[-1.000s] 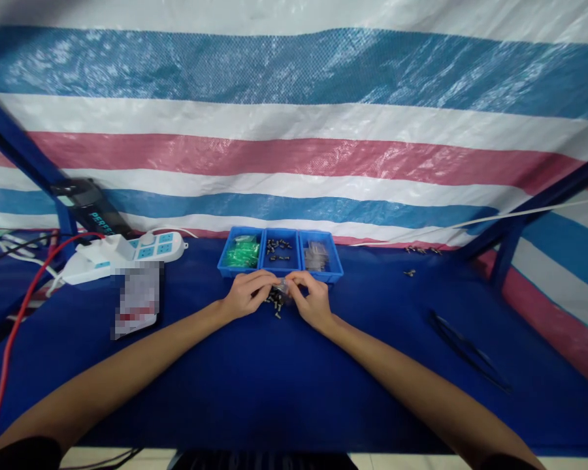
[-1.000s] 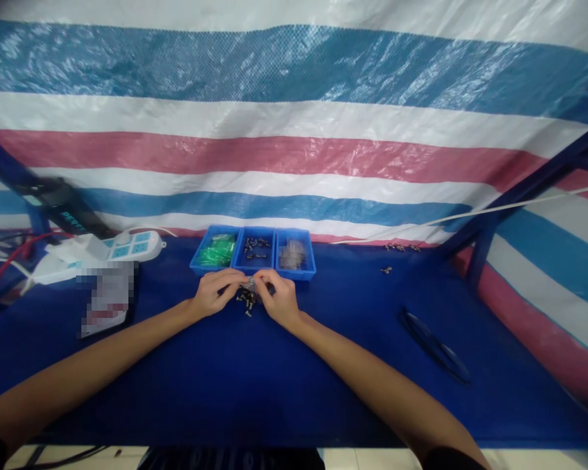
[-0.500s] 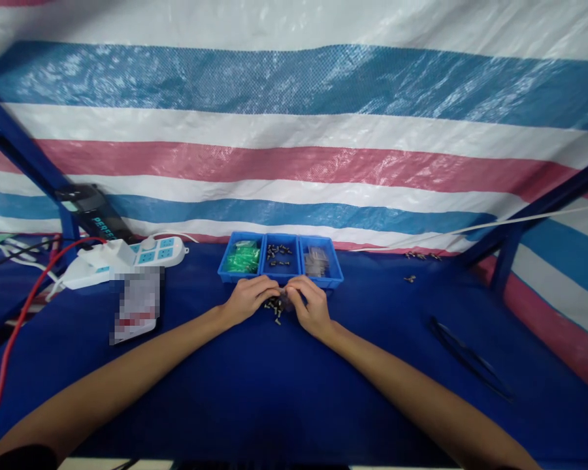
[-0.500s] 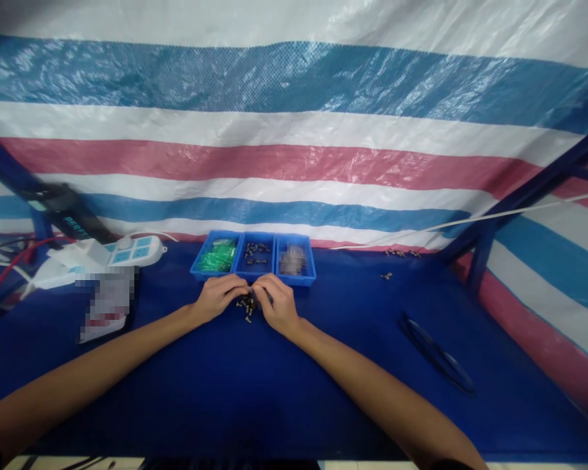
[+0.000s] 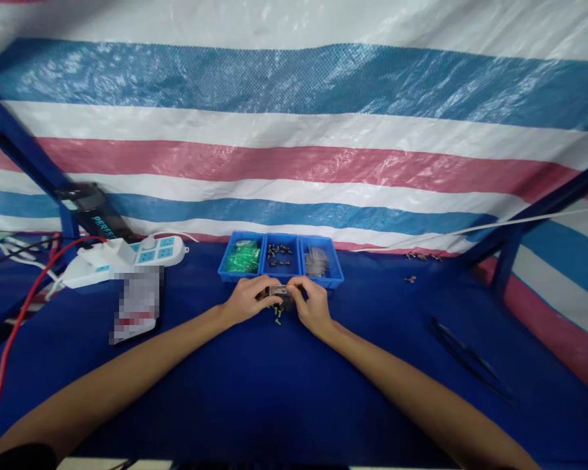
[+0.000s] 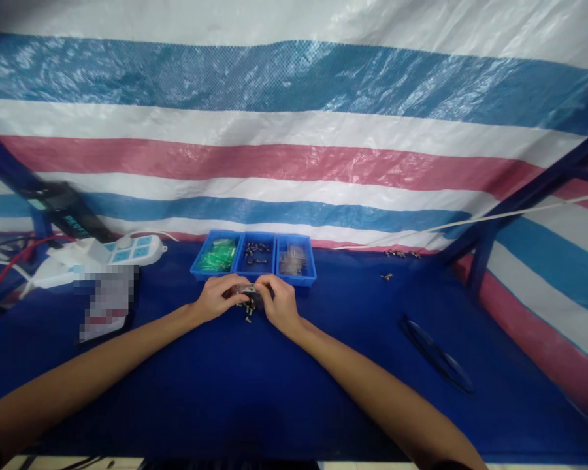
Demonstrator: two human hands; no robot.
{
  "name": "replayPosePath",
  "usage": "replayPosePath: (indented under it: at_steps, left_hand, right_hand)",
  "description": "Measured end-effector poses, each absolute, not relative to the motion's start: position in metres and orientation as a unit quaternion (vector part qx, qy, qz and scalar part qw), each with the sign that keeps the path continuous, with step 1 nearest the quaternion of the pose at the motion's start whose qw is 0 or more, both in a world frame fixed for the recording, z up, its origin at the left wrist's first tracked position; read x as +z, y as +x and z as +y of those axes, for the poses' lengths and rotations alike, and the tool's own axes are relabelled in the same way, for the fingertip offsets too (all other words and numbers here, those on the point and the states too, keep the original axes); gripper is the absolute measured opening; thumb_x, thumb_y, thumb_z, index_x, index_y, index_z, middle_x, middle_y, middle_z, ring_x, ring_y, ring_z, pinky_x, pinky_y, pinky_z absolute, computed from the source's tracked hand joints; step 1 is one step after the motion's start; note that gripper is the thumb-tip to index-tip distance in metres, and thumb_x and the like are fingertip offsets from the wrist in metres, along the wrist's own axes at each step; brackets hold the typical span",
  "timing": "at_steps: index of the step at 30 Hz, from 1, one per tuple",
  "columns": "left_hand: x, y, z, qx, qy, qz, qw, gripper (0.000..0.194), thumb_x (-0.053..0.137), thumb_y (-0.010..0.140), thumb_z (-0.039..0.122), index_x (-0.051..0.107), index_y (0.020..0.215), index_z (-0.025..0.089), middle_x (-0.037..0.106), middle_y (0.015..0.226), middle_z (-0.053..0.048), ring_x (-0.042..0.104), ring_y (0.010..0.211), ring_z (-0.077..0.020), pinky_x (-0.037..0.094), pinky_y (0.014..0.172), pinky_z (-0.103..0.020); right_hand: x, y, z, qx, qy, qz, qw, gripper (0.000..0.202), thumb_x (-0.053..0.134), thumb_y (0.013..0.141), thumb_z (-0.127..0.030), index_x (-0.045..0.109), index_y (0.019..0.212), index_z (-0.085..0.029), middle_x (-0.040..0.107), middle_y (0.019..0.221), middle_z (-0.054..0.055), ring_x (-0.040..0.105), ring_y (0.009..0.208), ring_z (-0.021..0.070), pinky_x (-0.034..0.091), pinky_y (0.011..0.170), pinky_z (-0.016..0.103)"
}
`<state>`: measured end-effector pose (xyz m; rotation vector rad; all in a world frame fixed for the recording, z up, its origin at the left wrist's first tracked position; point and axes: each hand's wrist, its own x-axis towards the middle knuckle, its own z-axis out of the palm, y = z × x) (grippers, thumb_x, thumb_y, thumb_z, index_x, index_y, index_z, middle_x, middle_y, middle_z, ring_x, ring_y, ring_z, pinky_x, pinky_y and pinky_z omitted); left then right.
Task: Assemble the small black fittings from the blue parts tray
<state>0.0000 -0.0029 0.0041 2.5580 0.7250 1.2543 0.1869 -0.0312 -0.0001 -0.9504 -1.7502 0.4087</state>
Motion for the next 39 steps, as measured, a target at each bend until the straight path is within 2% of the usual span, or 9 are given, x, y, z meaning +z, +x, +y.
replayPosePath:
  at_steps: [5, 12, 19, 29, 34, 39]
  left_hand:
    - [0.0041, 0.0001, -0.0024, 0.431, 0.865, 0.245, 0.082, 0.018, 0.050, 0.092, 0.027, 0.062, 0.091, 0.014, 0.066, 0.079, -0.004, 0.062, 0.068, -0.0103, 0.048, 0.062, -0.019]
    - [0.0030, -0.0005, -0.0030, 0.450, 0.856, 0.243, 0.072, 0.014, 0.051, 0.091, 0.022, 0.064, 0.089, 0.015, 0.067, 0.076, -0.003, 0.062, 0.064, -0.0091, 0.048, 0.059, -0.017]
    - [0.0043, -0.0010, -0.0058, 0.450, 0.859, 0.236, 0.068, 0.014, 0.051, 0.091, 0.022, 0.063, 0.090, 0.015, 0.067, 0.076, -0.003, 0.062, 0.064, -0.0099, 0.048, 0.059, -0.019]
    - [0.0071, -0.0011, -0.0060, 0.455, 0.854, 0.243, 0.070, 0.014, 0.049, 0.091, 0.021, 0.060, 0.090, 0.013, 0.065, 0.077, -0.004, 0.061, 0.065, -0.0097, 0.046, 0.059, -0.019]
    - [0.0091, -0.0026, -0.0053, 0.406, 0.871, 0.255, 0.108, 0.017, 0.046, 0.091, 0.024, 0.059, 0.088, 0.013, 0.062, 0.073, -0.003, 0.057, 0.061, -0.0103, 0.044, 0.058, -0.020]
    - [0.0094, -0.0051, -0.0039, 0.369, 0.891, 0.231, 0.129, 0.019, 0.042, 0.092, 0.024, 0.058, 0.094, 0.013, 0.060, 0.075, -0.004, 0.057, 0.064, -0.0119, 0.043, 0.060, -0.022]
  right_hand:
    - [0.0016, 0.1877, -0.0317, 0.196, -0.398, -0.735, 0.514, 0.019, 0.047, 0.092, -0.026, 0.058, 0.079, -0.017, 0.060, 0.067, 0.000, 0.057, 0.060, 0.0122, 0.045, 0.062, 0.024]
    - [0.0017, 0.1863, -0.0319, 0.183, -0.337, -0.790, 0.479, 0.015, 0.052, 0.090, -0.029, 0.062, 0.092, -0.017, 0.062, 0.076, 0.004, 0.057, 0.066, 0.0140, 0.047, 0.063, 0.027]
    - [-0.0011, 0.1854, -0.0320, 0.184, -0.335, -0.799, 0.464, 0.015, 0.048, 0.092, -0.026, 0.060, 0.089, -0.017, 0.061, 0.077, 0.004, 0.058, 0.070, 0.0143, 0.047, 0.066, 0.026]
    - [0.0009, 0.1853, -0.0297, 0.192, -0.360, -0.785, 0.467, 0.020, 0.048, 0.092, -0.028, 0.057, 0.077, -0.017, 0.056, 0.069, 0.001, 0.054, 0.064, 0.0122, 0.043, 0.062, 0.024]
    - [0.0020, 0.1863, -0.0307, 0.189, -0.363, -0.775, 0.481, 0.018, 0.049, 0.091, -0.029, 0.058, 0.080, -0.018, 0.058, 0.072, 0.002, 0.055, 0.067, 0.0138, 0.045, 0.065, 0.026]
    - [0.0018, 0.1873, -0.0318, 0.197, -0.344, -0.780, 0.484, 0.017, 0.047, 0.092, -0.026, 0.058, 0.082, -0.018, 0.059, 0.076, 0.004, 0.055, 0.070, 0.0146, 0.046, 0.067, 0.028]
